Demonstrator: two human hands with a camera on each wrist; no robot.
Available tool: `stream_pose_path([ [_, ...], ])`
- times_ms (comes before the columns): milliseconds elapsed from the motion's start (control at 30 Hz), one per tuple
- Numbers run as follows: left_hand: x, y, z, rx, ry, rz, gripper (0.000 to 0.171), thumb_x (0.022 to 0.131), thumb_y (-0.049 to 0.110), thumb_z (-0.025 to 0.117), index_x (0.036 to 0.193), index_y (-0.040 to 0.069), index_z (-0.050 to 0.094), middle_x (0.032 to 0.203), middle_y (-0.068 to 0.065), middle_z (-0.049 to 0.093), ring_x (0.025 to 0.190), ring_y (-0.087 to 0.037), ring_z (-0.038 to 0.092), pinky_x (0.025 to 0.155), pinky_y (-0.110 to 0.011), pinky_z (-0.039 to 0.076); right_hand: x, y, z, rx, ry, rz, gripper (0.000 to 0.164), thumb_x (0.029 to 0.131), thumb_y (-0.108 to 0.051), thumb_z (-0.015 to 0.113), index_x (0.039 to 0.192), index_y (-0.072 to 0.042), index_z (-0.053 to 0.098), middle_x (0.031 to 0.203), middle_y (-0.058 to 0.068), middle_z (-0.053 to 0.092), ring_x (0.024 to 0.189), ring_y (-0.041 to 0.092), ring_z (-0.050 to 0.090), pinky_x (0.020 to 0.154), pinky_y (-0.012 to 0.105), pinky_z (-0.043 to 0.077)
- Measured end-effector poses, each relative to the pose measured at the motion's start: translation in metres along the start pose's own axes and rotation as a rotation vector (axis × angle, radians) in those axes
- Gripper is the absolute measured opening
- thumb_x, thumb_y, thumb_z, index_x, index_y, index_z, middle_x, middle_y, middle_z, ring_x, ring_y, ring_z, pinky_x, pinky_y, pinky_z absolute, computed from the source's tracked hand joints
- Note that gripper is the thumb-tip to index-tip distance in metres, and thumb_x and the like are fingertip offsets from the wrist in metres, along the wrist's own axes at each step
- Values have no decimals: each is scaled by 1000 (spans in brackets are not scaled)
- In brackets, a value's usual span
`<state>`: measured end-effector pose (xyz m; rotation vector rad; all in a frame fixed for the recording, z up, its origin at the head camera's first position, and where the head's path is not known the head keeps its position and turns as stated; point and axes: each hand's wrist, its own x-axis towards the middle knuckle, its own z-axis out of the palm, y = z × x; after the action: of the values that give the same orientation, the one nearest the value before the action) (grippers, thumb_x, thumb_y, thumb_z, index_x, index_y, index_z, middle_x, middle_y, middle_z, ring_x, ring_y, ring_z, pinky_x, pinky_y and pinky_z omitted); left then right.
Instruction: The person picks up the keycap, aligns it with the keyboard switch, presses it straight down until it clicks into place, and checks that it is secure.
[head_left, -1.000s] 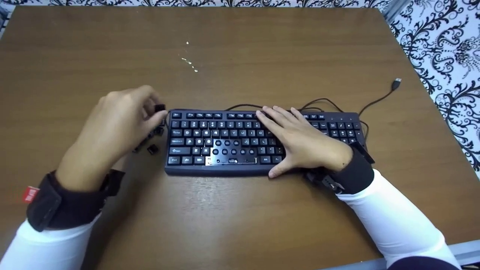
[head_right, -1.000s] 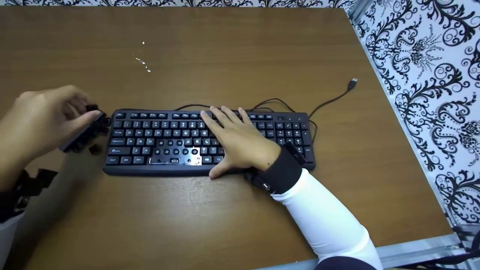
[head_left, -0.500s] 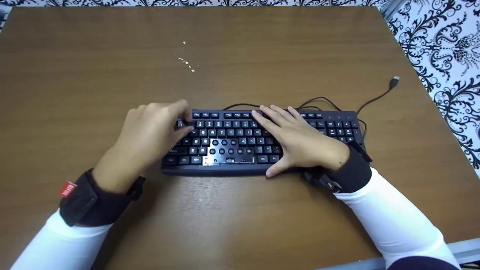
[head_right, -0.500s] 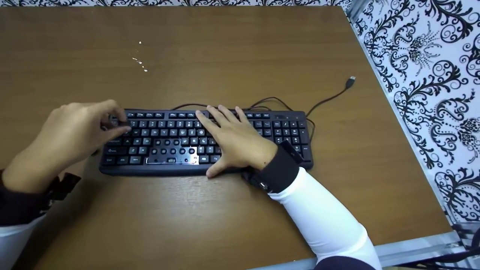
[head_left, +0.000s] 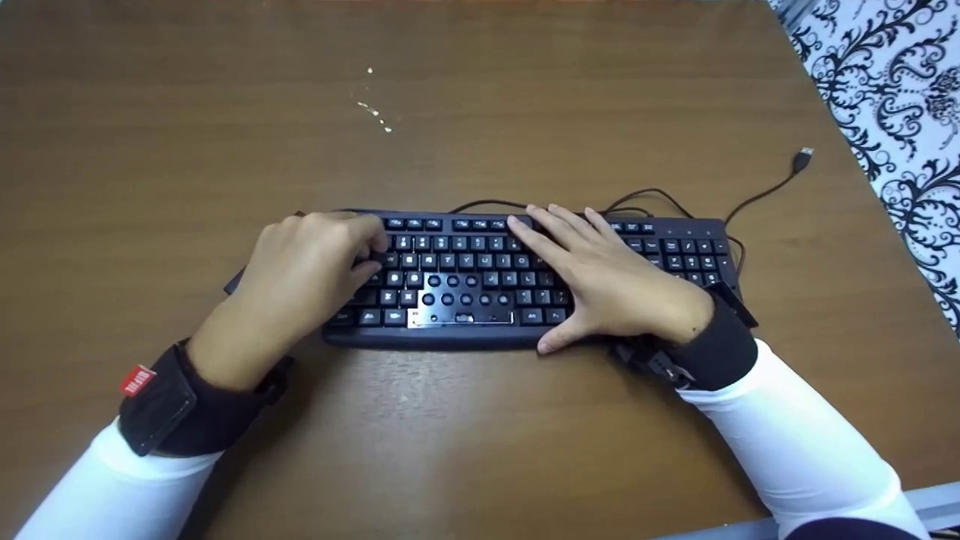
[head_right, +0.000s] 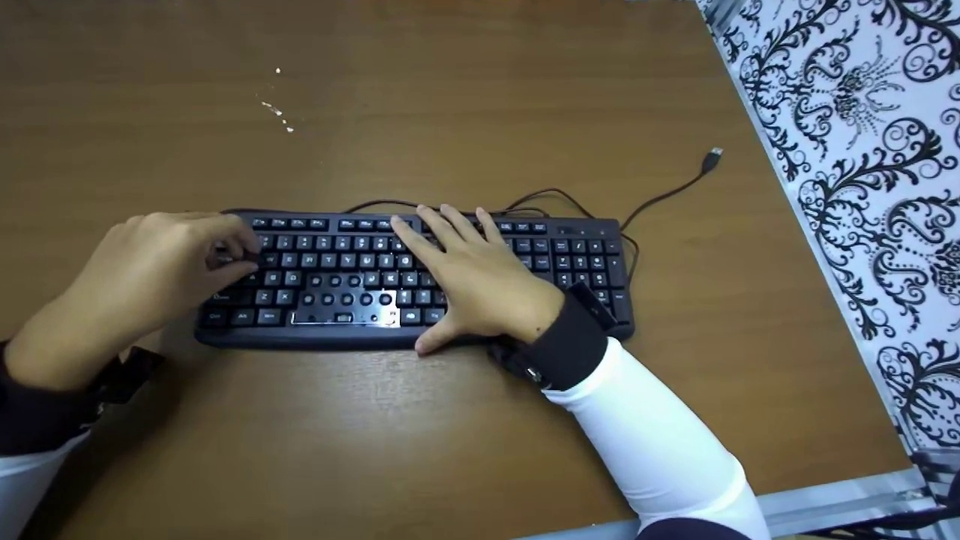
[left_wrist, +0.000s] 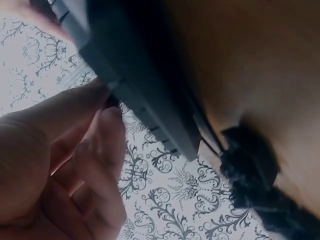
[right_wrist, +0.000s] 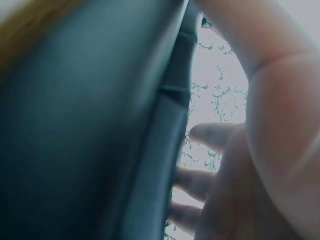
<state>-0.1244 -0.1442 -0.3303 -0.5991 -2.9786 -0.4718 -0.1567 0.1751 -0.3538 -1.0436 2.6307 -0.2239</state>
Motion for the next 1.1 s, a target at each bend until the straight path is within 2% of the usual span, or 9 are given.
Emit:
stream_pose_path([
  [167, -3, -1, -6, 34, -28, -14, 18, 82, 17, 82, 97, 14, 73, 87, -4, 76, 74, -31, 71, 56, -51, 51, -1, 1, -1, 11, 13, -8, 136, 59, -73, 80, 162, -23, 7, 168, 14, 11, 154, 41, 10, 122, 65, 7],
  [400, -2, 0, -6, 88, 15, 14, 19, 82, 21, 82, 96, 12, 73, 86, -6, 77, 67, -34, 69, 50, -51, 49, -2, 1, -1, 5, 18, -11, 136, 59, -74, 79, 162, -23, 6, 168, 15, 10, 154, 41, 10, 122, 65, 7],
  [533, -1, 2, -3, 109, 23, 7, 17, 84, 23, 81, 93, 11, 71, 83, -7, 76, 66, -35, 68, 49, -53, 48, -2, 1, 1, 14, 17, -10, 135, 60, -74, 79, 162, -24, 6, 168, 15, 10, 154, 41, 10, 122, 65, 6],
  [867, -2, 4, -1, 123, 11, -35, 17, 86, 16, 77, 101, 10, 72, 87, -12, 76, 69, -39, 69, 50, -55, 49, -2, 1, 2, 18, 17, -15, 134, 60, -73, 79, 162, -23, 8, 168, 15, 10, 154, 41, 10, 122, 65, 6],
  [967, -2, 4, -2, 120, 11, -42, 12, 87, 14, 76, 99, 11, 74, 87, -12, 77, 71, -39, 70, 50, -55, 50, -2, 1, 2, 21, 12, -11, 134, 60, -73, 80, 162, -24, 7, 168, 15, 10, 154, 41, 10, 122, 65, 6],
  [1100, -4, 5, -3, 124, 47, -48, 6, 86, 12, 75, 92, 12, 75, 81, -11, 76, 67, -38, 69, 47, -53, 47, -1, 0, 1, 28, 9, -4, 134, 60, -72, 80, 162, -25, 7, 168, 14, 10, 154, 40, 10, 122, 65, 5],
])
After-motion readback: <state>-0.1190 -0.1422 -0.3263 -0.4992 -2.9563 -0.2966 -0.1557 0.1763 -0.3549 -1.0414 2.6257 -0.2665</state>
